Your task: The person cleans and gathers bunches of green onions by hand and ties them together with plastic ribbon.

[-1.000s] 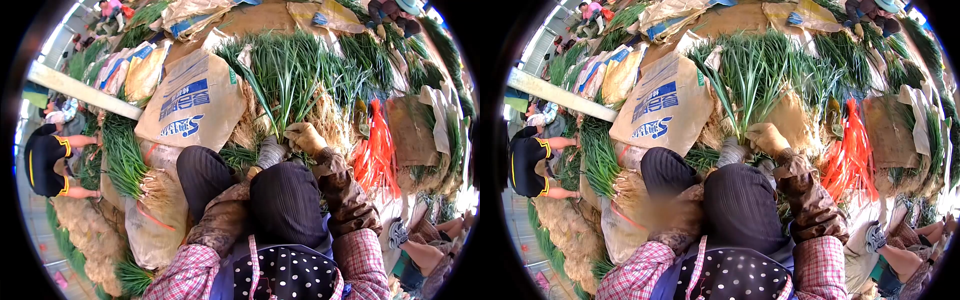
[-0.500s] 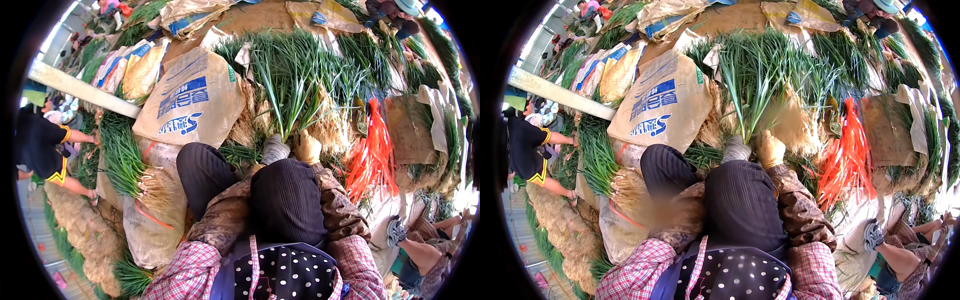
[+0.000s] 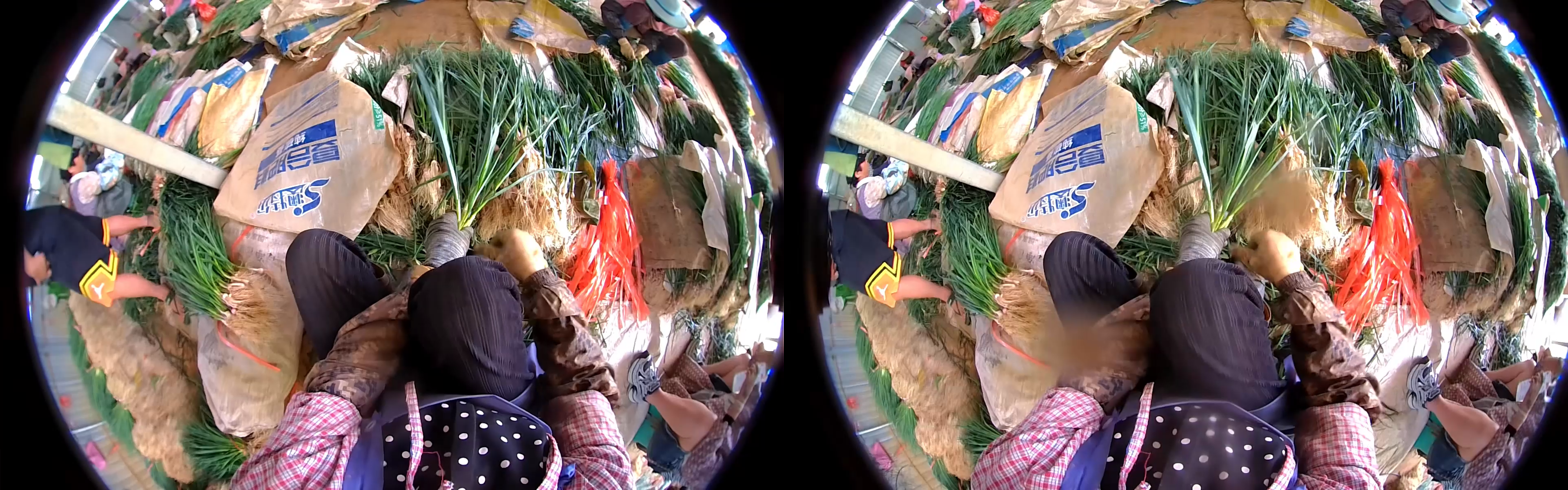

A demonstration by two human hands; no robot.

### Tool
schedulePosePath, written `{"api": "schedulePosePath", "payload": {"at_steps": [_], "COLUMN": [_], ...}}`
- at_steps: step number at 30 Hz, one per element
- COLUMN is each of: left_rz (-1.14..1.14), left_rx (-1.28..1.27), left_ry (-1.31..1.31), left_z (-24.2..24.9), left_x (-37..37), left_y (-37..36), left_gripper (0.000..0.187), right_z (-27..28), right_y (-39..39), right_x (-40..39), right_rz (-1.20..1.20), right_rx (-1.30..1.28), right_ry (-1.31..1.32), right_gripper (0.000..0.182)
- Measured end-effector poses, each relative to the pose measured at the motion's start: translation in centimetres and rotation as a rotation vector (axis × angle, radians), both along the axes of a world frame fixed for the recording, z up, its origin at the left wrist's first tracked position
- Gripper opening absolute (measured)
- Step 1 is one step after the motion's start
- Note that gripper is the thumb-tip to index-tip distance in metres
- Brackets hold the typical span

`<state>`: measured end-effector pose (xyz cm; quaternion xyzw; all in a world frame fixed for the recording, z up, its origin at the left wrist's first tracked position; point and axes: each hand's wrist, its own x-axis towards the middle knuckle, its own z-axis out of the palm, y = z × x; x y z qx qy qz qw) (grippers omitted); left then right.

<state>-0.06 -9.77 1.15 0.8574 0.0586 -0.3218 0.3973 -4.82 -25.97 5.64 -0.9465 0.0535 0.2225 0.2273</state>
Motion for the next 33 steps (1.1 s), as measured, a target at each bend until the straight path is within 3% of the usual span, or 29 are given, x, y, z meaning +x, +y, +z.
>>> {"api": "schedulePosePath", "payload": {"at_steps": [2,4,6,7,11,14,15,19,21,23,25,26,27,29,32,33], "left_rz": [-0.003,-0.014,-0.021,-0.024,-0.037,-0.043,-0.043,-0.023,-0.023,0.19,0.415,0.408,0.405,0.423,0.463,0.416], "left_rx": [0.008,0.022,0.027,0.032,0.042,0.052,0.053,0.061,0.063,-0.291,-0.604,-0.685,-0.765,-0.992,-1.192,-1.162], "left_ry": [-0.002,-0.01,-0.017,-0.017,-0.015,-0.011,-0.014,-0.109,-0.096,0.145,0.326,0.354,0.38,0.413,0.529,0.496], "left_z": [-0.1,-0.1,-0.1,-0.2,-0.4,-0.6,-0.8,-1.7,-0.9,1.2,3.1,3.6,4.2,4.4,5.4,5.8], "left_x": [0.1,0.3,0.3,0.3,0.3,0.2,0.2,-0.4,-0.2,-0.5,-0.8,-0.7,-0.6,-1.0,-1.0,-1.0], "left_y": [-0.1,-0.2,-0.3,-0.3,-0.3,-0.4,-0.5,-0.8,-0.9,-1.0,-1.2,-0.9,-0.3,0.4,0.8,0.8], "left_gripper": [0.032,0.033,0.034,0.034,0.036,0.037,0.038,0.038,0.03,0.025,0.016,0.016,0.016,0.019,0.025,0.032], "right_z": [-1.3,1.4,-5.0,-5.7,-7.0,-5.6,-6.3,-3.0,-4.2,-6.0,-6.7,-7.1,-7.8,-8.3,-5.9,-4.7], "right_y": [0.2,1.9,1.1,1.0,1.7,1.9,2.0,3.1,2.1,1.3,0.9,0.6,-0.4,-2.5,-3.3,-2.8], "right_x": [0.8,2.9,5.4,5.9,5.4,4.2,4.0,2.4,2.3,2.4,2.8,3.3,4.9,4.7,3.6,3.7], "right_rz": [-0.174,-0.295,-0.403,-0.471,-0.508,-0.55,-0.509,-0.154,-0.046,-0.015,-0.366,-0.533,-0.963,-1.057,-0.74,-0.819], "right_rx": [0.26,0.23,0.497,0.649,0.674,0.8,0.76,-0.22,-0.253,-0.251,-0.074,0.015,0.453,0.769,0.896,1.008], "right_ry": [-0.313,-0.248,-0.28,-0.201,-0.28,-0.187,-0.262,-0.477,-0.805,-1.046,-0.822,-0.702,-0.754,-0.72,-0.344,-0.143], "right_gripper": [0.047,0.044,0.042,0.041,0.036,0.033,0.028,0.018,0.014,0.007,0.012,0.014,0.018,0.024,0.031,0.032]}}
